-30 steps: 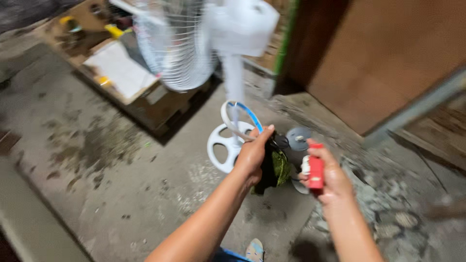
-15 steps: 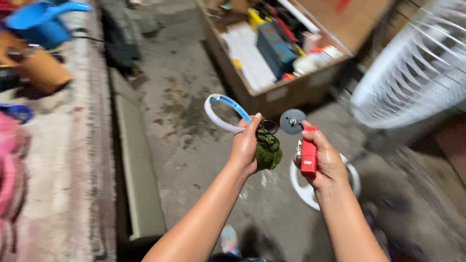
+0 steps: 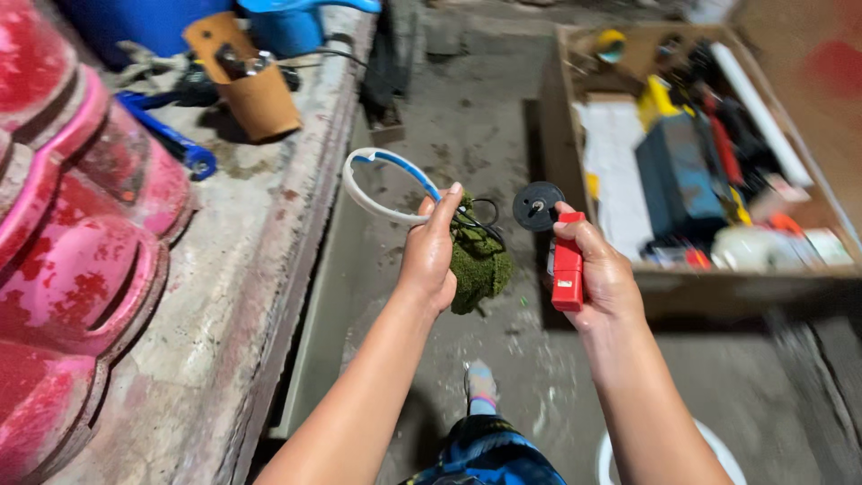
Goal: The person wipes small tools and supplies, including a pair of goggles, a red box, and a tape measure, with a green cloth and places them one at a time into a cardboard holder on the workbench. At the end they reach toward an open toolbox on a nearby table.
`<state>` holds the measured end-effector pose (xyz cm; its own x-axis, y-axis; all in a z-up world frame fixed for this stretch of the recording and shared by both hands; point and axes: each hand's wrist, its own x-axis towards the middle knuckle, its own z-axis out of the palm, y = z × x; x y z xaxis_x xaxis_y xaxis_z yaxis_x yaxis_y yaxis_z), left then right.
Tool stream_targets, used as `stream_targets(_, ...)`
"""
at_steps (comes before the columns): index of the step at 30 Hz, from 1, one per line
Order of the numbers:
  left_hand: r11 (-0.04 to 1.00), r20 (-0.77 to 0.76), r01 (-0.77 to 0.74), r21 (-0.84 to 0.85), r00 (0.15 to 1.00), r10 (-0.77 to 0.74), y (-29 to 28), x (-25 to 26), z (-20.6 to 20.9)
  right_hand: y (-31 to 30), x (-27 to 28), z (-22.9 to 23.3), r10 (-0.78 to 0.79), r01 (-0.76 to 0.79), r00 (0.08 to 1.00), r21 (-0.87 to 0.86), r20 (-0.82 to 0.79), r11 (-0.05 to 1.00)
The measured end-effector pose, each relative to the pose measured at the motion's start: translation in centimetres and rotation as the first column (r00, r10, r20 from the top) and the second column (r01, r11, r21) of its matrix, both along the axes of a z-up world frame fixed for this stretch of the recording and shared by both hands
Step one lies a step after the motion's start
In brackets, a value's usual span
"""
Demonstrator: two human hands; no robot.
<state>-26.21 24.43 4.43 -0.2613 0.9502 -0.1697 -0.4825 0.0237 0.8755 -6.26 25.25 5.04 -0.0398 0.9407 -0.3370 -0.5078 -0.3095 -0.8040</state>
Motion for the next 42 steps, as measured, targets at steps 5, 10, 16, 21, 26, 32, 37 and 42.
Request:
stream_targets(5, 0.990, -0.090, -0.118, 0.081, 0.988, 0.126, 5.7, -4.2, 1.1, 10.4, -5.0, 0.4, 0.219, -0.219, 0.976, -0.013, -0.015, 0.976)
stream_targets(10, 0.959, -0.100, -0.242, 0.145, 0.961, 0.257, 8.0, -8.7, 1.8, 18.3, -11.7, -0.3, 0.415, -0.417, 0.908, 0.024, 0.063, 0.909)
stream_targets(16, 0.914, -0.071, -0.388, 0.119, 0.915, 0.397, 6.0, -15.3, 2.7, 24.1, -23.6, -2.5, 0.604, -0.605, 0.793, 0.005, -0.077, 0.796)
stream_targets(21, 0.891, -0.115, -0.424, 0.163, 0.889, 0.444, 3.5, -21.0, 3.3, 24.4, -36.4, -4.3, 0.722, -0.726, 0.680, 0.020, -0.129, 0.687)
stream_targets(26, 0.898, -0.100, -0.394, 0.195, 0.903, 0.418, 2.6, -26.0, 3.2, 22.4, -45.4, -3.6, 0.732, -0.735, 0.667, -0.042, 0.137, 0.677)
stream_targets(32, 0.906, -0.083, -0.391, 0.163, 0.910, 0.407, 2.8, -29.0, 2.7, 21.2, -46.6, -1.1, 0.678, -0.750, 0.635, 0.085, 0.371, 0.656)
stream_targets(37, 0.928, -0.008, -0.300, 0.221, 0.951, 0.310, 5.0, -28.9, 2.5, 19.4, -38.0, -1.0, 0.681, -0.843, 0.466, 0.051, 0.565, 0.535)
stream_targets(42, 0.949, 0.077, -0.065, 0.307, 0.996, 0.043, 8.9, -24.3, 3.2, 16.9, -31.5, -2.2, 0.806, -0.791, 0.592, -0.190, -0.003, 0.581)
